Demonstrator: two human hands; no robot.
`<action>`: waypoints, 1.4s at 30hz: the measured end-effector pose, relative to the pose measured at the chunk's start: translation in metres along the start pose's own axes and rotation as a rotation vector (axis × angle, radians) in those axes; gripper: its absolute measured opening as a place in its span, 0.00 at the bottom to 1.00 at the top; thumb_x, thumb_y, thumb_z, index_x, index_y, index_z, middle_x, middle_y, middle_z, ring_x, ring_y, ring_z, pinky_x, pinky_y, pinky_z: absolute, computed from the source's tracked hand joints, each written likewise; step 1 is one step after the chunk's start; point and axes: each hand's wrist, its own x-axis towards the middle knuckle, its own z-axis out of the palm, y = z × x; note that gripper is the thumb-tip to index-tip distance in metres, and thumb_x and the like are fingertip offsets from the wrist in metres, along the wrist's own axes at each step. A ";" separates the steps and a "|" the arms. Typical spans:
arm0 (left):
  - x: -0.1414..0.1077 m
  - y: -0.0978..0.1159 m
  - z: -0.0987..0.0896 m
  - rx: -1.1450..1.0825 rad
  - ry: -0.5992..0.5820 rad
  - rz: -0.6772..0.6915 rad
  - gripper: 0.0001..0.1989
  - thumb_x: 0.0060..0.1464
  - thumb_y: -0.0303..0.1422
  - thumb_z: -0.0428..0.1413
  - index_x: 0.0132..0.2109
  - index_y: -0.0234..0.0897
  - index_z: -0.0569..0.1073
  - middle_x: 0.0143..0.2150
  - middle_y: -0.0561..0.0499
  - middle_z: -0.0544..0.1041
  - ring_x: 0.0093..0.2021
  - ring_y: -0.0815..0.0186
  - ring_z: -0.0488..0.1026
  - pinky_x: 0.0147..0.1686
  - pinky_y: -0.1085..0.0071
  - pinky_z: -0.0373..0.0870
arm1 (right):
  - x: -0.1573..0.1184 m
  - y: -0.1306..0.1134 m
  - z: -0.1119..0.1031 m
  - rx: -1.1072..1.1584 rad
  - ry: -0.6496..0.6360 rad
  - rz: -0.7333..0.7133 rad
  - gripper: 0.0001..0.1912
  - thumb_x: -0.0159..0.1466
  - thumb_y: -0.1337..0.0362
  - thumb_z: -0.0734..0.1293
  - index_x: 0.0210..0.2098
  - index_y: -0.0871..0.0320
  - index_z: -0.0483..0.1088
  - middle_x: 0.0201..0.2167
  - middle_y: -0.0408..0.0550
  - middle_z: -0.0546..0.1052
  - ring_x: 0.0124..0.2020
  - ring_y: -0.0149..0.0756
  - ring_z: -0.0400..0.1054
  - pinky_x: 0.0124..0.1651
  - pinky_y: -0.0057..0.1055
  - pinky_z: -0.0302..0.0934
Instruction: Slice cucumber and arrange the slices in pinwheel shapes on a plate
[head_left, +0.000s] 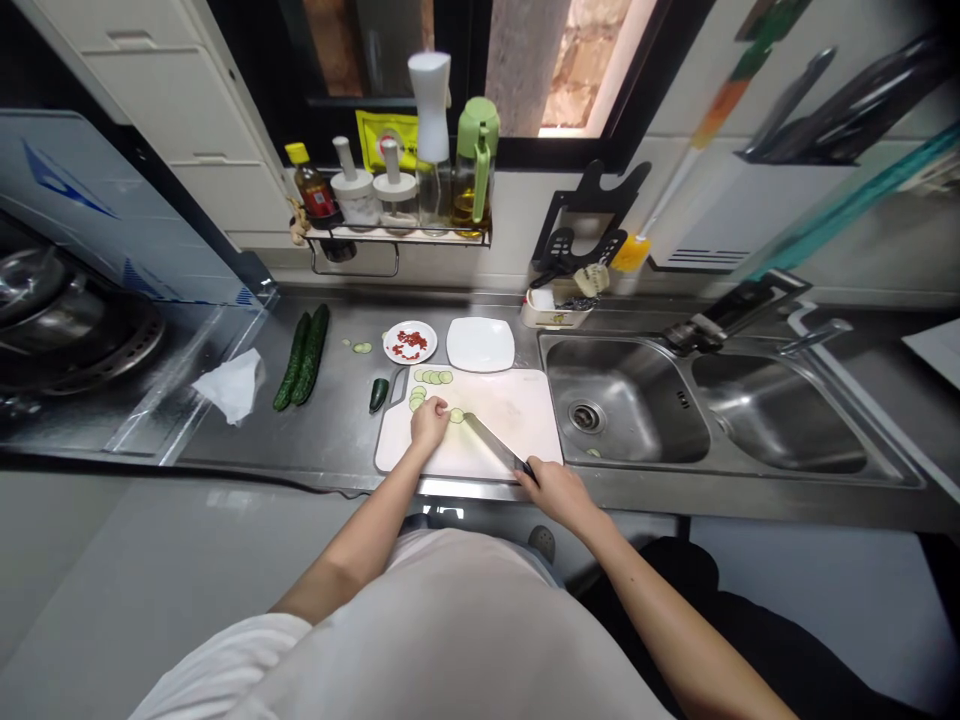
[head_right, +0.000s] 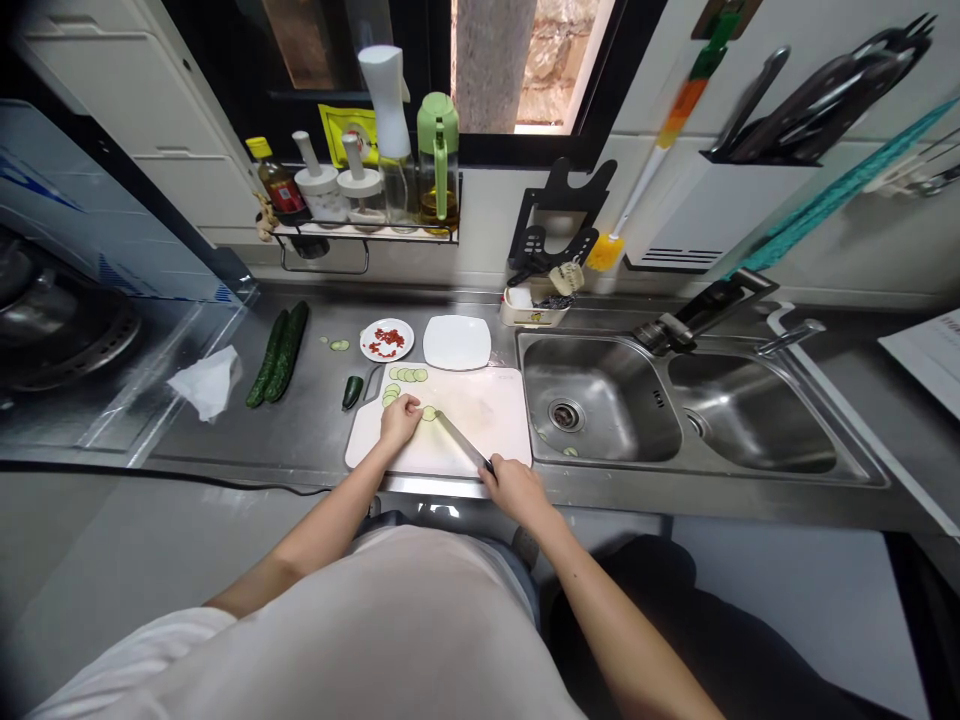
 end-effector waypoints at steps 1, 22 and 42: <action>0.000 0.000 0.000 0.003 0.000 0.002 0.07 0.52 0.29 0.57 0.40 0.40 0.74 0.34 0.52 0.78 0.38 0.65 0.74 0.38 0.71 0.66 | 0.000 -0.001 0.001 -0.001 -0.002 -0.002 0.18 0.71 0.53 0.55 0.45 0.58 0.69 0.41 0.58 0.78 0.45 0.45 0.72 0.41 0.30 0.56; 0.005 0.002 -0.005 0.060 -0.034 -0.027 0.07 0.52 0.30 0.56 0.41 0.41 0.73 0.32 0.54 0.77 0.36 0.65 0.74 0.35 0.72 0.64 | 0.004 -0.009 0.013 -0.046 -0.038 -0.040 0.17 0.72 0.57 0.52 0.48 0.61 0.66 0.42 0.61 0.78 0.47 0.47 0.73 0.44 0.34 0.58; 0.005 0.004 -0.004 0.099 -0.053 -0.034 0.09 0.53 0.30 0.55 0.43 0.42 0.72 0.36 0.52 0.77 0.40 0.64 0.73 0.38 0.71 0.64 | 0.031 -0.017 -0.003 -0.094 -0.067 -0.092 0.19 0.70 0.58 0.53 0.49 0.63 0.67 0.45 0.62 0.77 0.49 0.47 0.72 0.46 0.36 0.61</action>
